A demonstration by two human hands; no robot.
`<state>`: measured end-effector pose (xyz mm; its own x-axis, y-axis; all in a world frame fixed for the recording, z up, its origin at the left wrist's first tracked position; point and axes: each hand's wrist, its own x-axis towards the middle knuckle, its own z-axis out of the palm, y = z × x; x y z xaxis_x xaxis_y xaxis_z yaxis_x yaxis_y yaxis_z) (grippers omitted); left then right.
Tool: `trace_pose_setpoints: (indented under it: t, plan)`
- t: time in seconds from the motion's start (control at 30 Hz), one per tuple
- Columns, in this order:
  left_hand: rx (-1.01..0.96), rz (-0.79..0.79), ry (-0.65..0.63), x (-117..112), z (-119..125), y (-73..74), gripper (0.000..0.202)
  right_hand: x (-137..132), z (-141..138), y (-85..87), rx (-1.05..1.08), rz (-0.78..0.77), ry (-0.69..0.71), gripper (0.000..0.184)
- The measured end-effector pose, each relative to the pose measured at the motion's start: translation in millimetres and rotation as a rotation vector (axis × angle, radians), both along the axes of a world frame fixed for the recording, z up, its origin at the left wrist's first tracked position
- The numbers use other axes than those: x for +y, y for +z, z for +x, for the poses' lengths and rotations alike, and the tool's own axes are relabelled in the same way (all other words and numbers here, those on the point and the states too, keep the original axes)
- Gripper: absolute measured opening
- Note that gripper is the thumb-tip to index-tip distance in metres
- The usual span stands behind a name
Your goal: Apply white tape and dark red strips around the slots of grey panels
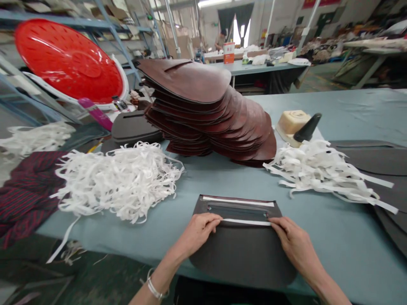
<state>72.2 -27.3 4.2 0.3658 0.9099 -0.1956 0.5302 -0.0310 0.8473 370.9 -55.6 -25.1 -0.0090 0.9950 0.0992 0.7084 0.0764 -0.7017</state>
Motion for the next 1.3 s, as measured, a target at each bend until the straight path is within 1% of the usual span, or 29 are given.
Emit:
trace_pose_setpoints:
  t: [0.1, 0.17, 0.2, 0.23, 0.3, 0.37, 0.43, 0.5, 0.6, 0.73, 0.87, 1.0, 1.2, 1.3]
  plan:
    - [-0.248, -0.217, 0.199, -1, 3, -8.2, 0.040, 1, -4, -2.1, -0.048, -0.049, -0.003, 0.026]
    - [-0.361, -0.301, 0.275, 0, 3, -10.7, 0.042, 2, -6, -1.3, -0.065, -0.084, -0.005, 0.026]
    - [-0.376, -0.320, 0.297, 1, 3, -11.4, 0.041, 2, -6, -0.6, -0.071, -0.104, -0.006, 0.026]
    - [-0.358, -0.325, 0.314, 2, 1, -12.0, 0.038, 3, -6, 0.3, -0.078, -0.126, -0.009, 0.027]
    - [-0.248, -0.289, 0.344, 4, -3, -13.7, 0.031, 5, -5, 2.1, -0.096, -0.174, -0.017, 0.028]
    - [-0.104, -0.206, 0.367, 6, -7, -16.4, 0.023, 6, -4, 3.6, -0.112, -0.205, -0.020, 0.029]
    - [-0.003, -0.136, 0.379, 7, -11, -19.2, 0.019, 8, -4, 5.0, -0.118, -0.220, -0.021, 0.030]
    - [0.046, -0.112, 0.378, 9, -13, -20.6, 0.017, 9, -5, 6.4, -0.122, -0.247, -0.037, 0.032]
    - [0.116, -0.103, 0.385, 13, -13, -18.9, 0.018, 11, -7, 7.6, -0.135, -0.311, -0.086, 0.036]
    - [0.270, -0.072, 0.452, 17, -13, -15.2, 0.019, 12, -7, 6.5, -0.155, -0.355, -0.121, 0.039]
    - [0.284, -0.072, 0.433, 20, -14, -16.8, 0.017, 13, -5, 4.9, -0.182, -0.385, -0.146, 0.039]
    - [0.293, -0.073, 0.435, 22, -14, -18.4, 0.017, 16, -7, 5.9, -0.200, -0.381, -0.163, 0.040]
    - [0.305, -0.083, 0.442, 23, -11, -11.6, 0.017, 17, -7, 6.1, -0.208, -0.386, -0.174, 0.040]
    - [0.322, -0.088, 0.455, 22, -10, -10.0, 0.016, 17, -7, 4.7, -0.222, -0.362, -0.173, 0.039]
